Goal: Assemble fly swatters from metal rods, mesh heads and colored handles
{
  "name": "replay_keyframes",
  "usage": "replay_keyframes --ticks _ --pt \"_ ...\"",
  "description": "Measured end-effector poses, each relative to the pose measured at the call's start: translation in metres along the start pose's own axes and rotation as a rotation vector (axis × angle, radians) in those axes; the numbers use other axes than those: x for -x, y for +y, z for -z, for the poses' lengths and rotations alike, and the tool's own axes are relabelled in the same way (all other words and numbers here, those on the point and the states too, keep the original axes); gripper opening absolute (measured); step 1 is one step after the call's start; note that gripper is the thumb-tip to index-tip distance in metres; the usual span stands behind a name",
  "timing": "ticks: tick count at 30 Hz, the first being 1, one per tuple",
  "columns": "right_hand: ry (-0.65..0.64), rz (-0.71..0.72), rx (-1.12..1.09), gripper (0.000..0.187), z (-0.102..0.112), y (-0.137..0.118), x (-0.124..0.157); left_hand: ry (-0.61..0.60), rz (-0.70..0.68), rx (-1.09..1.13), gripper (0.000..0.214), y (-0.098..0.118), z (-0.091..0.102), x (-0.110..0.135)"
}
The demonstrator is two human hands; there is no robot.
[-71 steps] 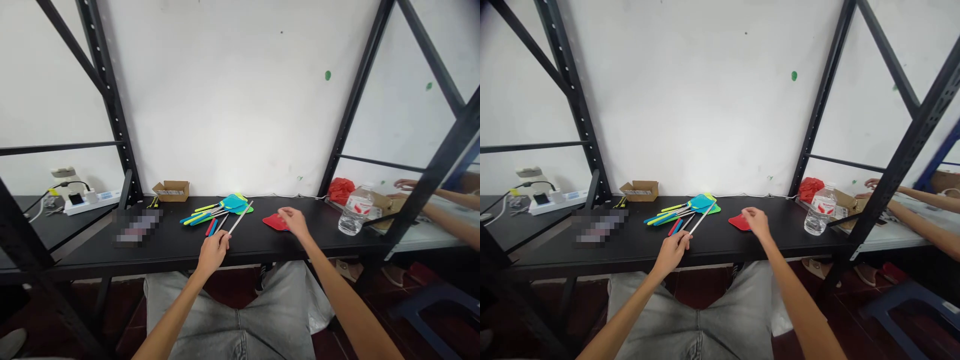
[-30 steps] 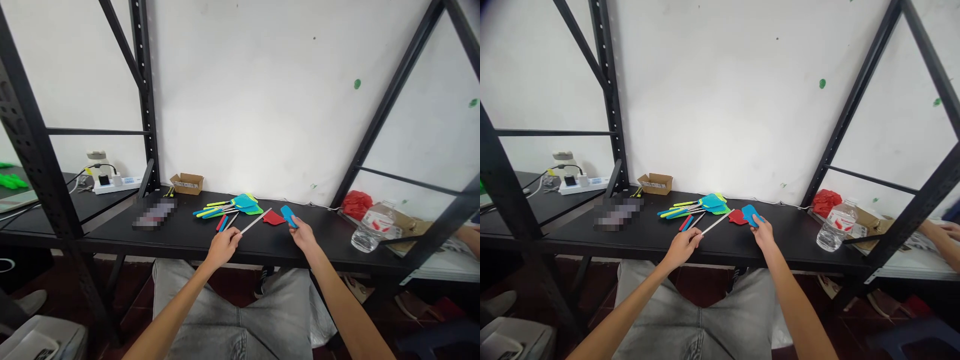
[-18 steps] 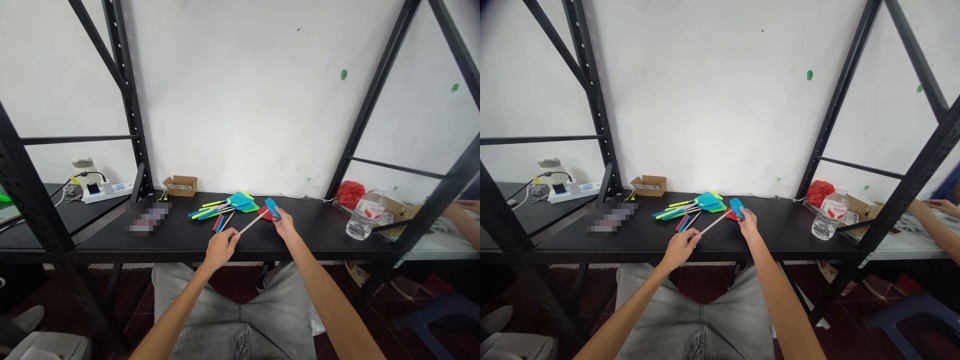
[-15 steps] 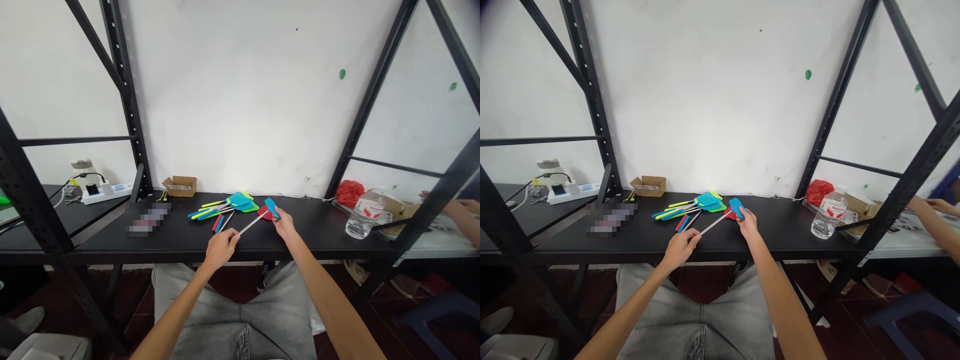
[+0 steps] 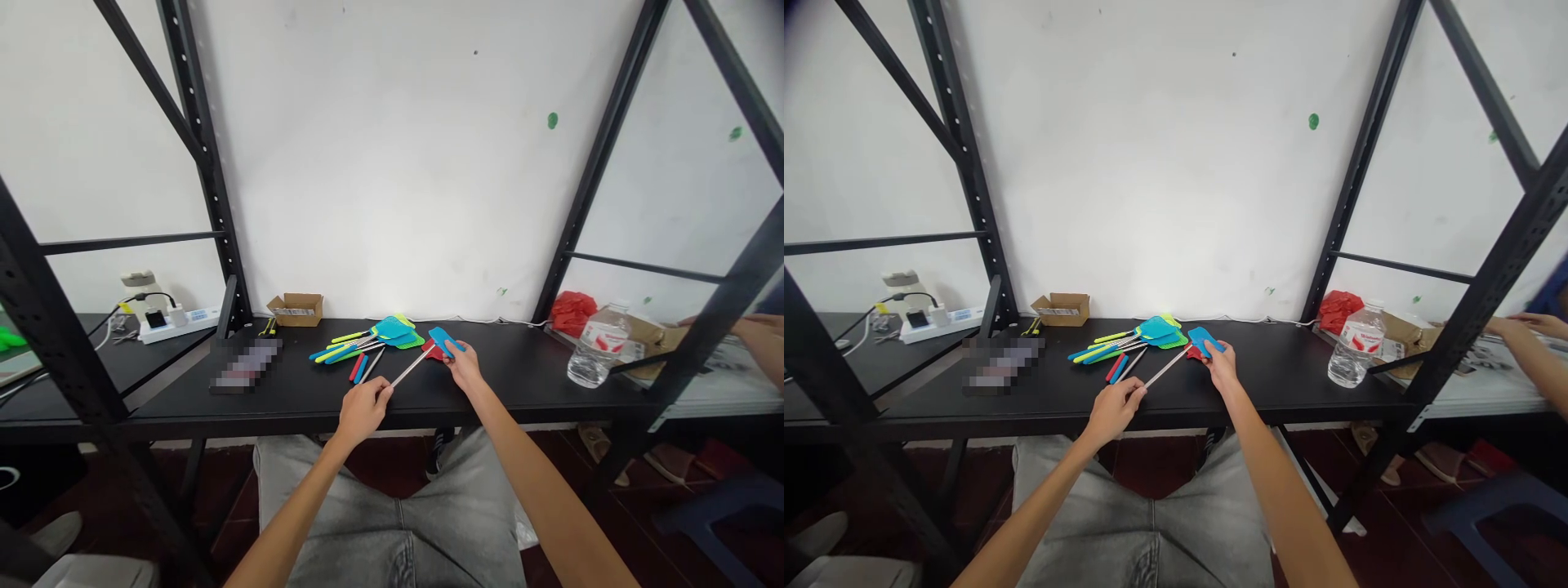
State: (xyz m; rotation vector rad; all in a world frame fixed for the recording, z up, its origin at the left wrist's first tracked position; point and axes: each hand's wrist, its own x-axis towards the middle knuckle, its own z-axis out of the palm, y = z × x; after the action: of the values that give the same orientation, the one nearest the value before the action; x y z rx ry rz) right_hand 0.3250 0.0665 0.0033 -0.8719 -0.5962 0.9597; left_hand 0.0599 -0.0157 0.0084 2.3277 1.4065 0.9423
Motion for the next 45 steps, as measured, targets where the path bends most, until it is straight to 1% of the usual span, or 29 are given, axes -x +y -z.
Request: replay_keyframes --ticks 4,8,10,12,14,19,24,30,34,37,41,45 --pt "0.033 0.092 0.135 0.050 0.002 0.004 -0.002 -0.003 -0.011 0.000 0.027 -0.003 0.000 -0.001" --pt "0.093 0.208 0.328 0.053 0.006 0.006 0.000 -0.007 -0.036 0.008 0.027 -0.005 0.001 -0.003" --pt "0.084 0.265 0.424 0.053 0.006 0.006 0.002 -0.008 -0.042 0.002 0.026 -0.006 0.002 -0.003" --pt "0.054 0.291 0.478 0.053 0.006 0.005 0.005 -0.013 -0.041 0.004 0.026 -0.006 0.002 -0.004" --pt "0.045 0.292 0.486 0.053 0.005 0.004 0.008 -0.021 -0.038 0.024 0.028 -0.006 0.002 -0.004" --pt "0.069 0.298 0.465 0.054 0.004 0.004 0.006 -0.029 -0.039 0.103 0.030 -0.006 0.004 -0.005" --pt "0.100 0.302 0.485 0.054 0.006 0.006 0.003 -0.030 -0.055 0.213 0.037 -0.006 0.008 -0.006" --pt "0.098 0.323 0.537 0.052 0.007 0.008 0.002 -0.026 -0.058 0.268 0.038 -0.009 0.009 -0.008" --pt "0.133 0.286 0.487 0.053 0.007 0.008 0.000 -0.010 -0.065 0.308 0.040 -0.012 0.008 -0.009" --pt "0.124 0.249 0.475 0.053 0.007 0.008 -0.001 0.000 -0.061 0.319 0.039 -0.013 0.008 -0.009" --pt "0.109 0.249 0.509 0.053 0.007 0.008 0.000 -0.014 -0.044 0.321 0.034 -0.012 0.008 -0.008" --pt "0.113 0.226 0.453 0.053 0.006 0.006 0.001 -0.007 -0.047 0.311 0.031 -0.010 0.011 -0.006"
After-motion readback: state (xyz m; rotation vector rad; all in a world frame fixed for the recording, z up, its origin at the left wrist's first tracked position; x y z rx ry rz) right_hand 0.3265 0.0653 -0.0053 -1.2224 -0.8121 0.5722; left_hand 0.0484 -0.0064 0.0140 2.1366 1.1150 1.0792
